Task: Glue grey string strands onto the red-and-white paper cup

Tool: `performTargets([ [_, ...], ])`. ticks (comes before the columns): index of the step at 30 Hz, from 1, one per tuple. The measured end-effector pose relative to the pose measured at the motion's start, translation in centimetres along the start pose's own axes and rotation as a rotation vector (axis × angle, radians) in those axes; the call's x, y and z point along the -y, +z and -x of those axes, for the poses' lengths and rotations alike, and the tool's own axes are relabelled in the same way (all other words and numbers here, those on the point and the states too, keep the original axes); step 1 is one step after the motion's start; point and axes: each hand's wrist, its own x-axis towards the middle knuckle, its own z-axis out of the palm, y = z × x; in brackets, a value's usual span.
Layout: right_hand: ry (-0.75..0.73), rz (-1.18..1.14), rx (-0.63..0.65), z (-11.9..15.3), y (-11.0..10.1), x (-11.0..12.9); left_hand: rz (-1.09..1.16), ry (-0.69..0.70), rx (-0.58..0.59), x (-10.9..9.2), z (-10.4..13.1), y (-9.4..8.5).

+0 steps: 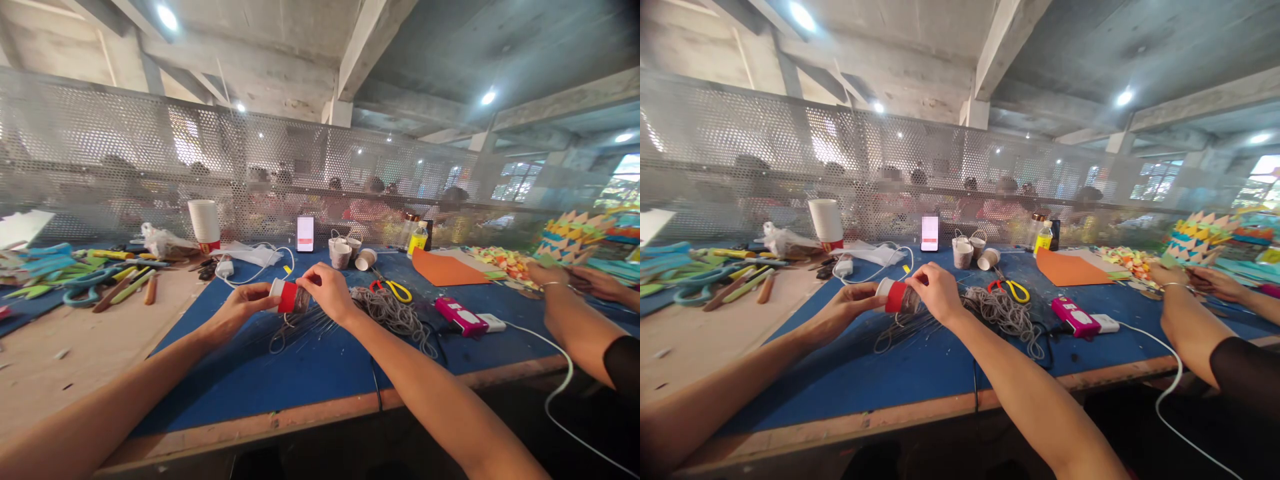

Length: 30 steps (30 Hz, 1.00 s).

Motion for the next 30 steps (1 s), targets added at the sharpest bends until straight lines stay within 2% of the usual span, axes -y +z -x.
performTargets([
  [7, 0.006, 0.009, 0.000, 0.04, 0.12, -0.06, 0.007, 0.003, 0.014, 0.59, -0.19, -0.28],
  [22, 0.031, 0.002, 0.021, 0.05, 0.24, -0.40, -0.031, -0.008, 0.007, -0.34, 0.09, 0.23],
  [30, 0.054, -0.004, 0.032, 0.01, 0.16, -0.19, -0.003, -0.011, 0.001, 0.08, -0.10, 0.08],
])
